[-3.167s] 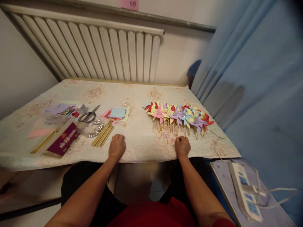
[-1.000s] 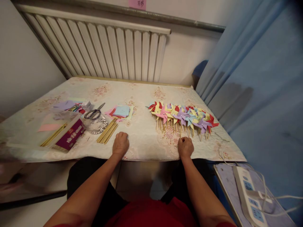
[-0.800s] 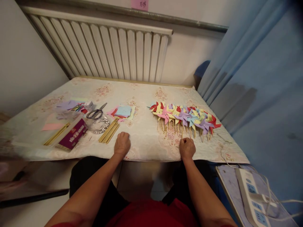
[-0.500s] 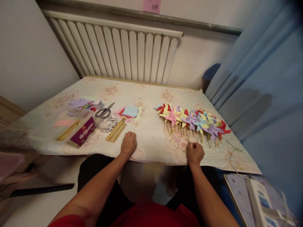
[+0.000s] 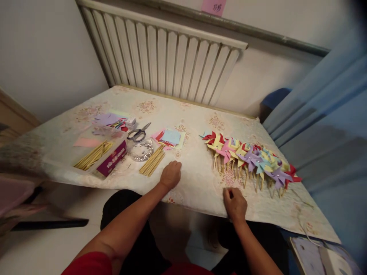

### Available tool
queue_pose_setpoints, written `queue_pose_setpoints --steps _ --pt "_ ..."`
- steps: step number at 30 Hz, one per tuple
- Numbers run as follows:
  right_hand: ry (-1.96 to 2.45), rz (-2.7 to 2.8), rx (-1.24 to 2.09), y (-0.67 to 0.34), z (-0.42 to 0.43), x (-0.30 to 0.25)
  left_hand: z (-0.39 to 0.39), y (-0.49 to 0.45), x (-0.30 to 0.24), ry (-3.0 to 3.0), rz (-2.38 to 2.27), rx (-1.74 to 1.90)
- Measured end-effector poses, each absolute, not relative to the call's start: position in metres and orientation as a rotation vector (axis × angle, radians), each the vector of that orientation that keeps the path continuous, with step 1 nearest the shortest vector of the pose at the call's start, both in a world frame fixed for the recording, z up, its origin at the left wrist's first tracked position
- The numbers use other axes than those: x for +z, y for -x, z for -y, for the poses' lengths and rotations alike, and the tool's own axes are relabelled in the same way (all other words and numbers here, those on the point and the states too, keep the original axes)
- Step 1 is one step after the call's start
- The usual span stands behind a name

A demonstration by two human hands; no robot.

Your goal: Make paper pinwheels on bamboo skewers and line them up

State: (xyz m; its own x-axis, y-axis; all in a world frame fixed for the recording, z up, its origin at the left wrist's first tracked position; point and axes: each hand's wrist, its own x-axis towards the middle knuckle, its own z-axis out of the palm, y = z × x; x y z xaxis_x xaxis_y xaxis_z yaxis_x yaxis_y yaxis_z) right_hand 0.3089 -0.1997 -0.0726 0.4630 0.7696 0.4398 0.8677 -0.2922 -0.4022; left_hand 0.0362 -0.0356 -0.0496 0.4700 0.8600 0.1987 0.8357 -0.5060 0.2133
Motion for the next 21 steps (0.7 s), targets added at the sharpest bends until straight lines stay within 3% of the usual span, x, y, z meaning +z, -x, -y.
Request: queue_pose_setpoints --steps 12,21 --pt "1.82 1.559 0.207 -0.232 0.111 -0.051 0.013 -0.034 -0.041 -2.317 -1.398 0.524" --pt "1.668 1.723 0.245 -0.193 -0.013 -0.019 -0.008 -0.039 -0.03 -1.919 -1.335 0.653"
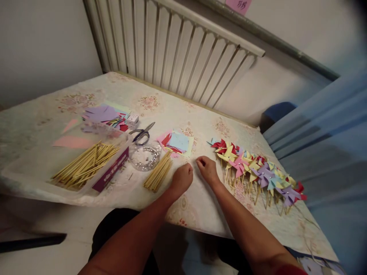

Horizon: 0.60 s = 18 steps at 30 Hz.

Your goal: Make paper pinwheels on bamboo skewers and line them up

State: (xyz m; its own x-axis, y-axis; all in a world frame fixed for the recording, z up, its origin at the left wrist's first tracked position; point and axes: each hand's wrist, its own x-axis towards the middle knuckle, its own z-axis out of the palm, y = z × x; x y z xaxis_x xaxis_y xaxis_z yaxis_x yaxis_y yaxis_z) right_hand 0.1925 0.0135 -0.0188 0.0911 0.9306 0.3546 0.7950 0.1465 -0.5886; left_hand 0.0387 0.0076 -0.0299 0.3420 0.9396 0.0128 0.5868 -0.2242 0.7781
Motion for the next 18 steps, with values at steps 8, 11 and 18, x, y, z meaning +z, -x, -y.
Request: queue_pose_setpoints --steps 8,11,18 --pt "1.645 2.079 0.125 -0.154 -0.083 -0.004 -0.012 -0.039 -0.032 -1.744 -1.279 0.695" --pt "1.684 2.202 0.035 -0.143 -0.094 0.001 -0.014 -0.039 -0.034 -1.707 -1.276 0.724" --pt "1.874 2.388 -0.05 -0.13 -0.11 0.0 -0.015 -0.039 -0.035 -1.649 -1.27 0.743"
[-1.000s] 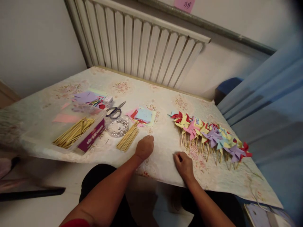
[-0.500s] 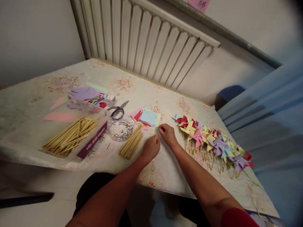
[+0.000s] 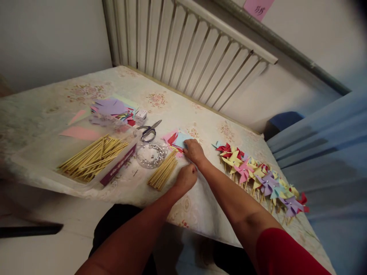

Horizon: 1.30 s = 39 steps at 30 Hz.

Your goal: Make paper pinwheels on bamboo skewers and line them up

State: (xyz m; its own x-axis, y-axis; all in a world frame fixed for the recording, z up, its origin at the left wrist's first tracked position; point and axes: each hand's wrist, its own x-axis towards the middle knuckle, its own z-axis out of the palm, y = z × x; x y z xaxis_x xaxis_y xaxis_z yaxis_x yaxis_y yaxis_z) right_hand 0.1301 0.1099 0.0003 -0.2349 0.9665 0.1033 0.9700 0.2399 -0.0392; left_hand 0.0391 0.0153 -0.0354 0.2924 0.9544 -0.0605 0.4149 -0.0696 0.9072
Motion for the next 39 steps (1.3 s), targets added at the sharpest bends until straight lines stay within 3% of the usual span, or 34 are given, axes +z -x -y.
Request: queue_pose_setpoints --steps 21,30,39 --pt "1.904 2.381 -0.008 -0.13 -0.124 -0.005 -0.015 -0.036 -0.028 -1.622 -1.275 0.736" --pt "2.031 1.895 0.012 -0.141 -0.135 -0.001 -0.016 -0.035 -0.027 -1.599 -1.292 0.731" --pt "1.861 1.319 0.125 -0.178 -0.134 0.034 -0.022 -0.035 -0.027 -1.432 -1.254 0.819"
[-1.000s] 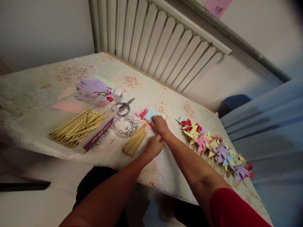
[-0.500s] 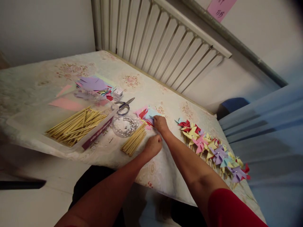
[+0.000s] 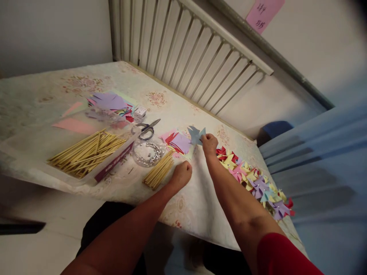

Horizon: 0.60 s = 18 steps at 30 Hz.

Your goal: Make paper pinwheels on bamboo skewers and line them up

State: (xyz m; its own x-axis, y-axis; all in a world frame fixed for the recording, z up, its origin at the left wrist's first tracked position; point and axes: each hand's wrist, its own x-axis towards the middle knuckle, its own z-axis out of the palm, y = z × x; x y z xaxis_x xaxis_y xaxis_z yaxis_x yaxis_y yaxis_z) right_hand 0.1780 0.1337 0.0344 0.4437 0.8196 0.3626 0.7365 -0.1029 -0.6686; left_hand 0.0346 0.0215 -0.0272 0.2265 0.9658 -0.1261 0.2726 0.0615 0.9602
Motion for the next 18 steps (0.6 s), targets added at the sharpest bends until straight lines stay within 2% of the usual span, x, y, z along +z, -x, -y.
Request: queue_pose_setpoints --steps 9,18 --pt "1.546 1.174 0.611 -0.194 -0.078 0.065 -0.033 -0.026 -0.022 -0.783 -0.932 1.172" --pt "1.523 1.179 0.936 -0.176 -0.033 0.06 -0.03 -0.02 -0.007 -0.578 -0.389 1.069"
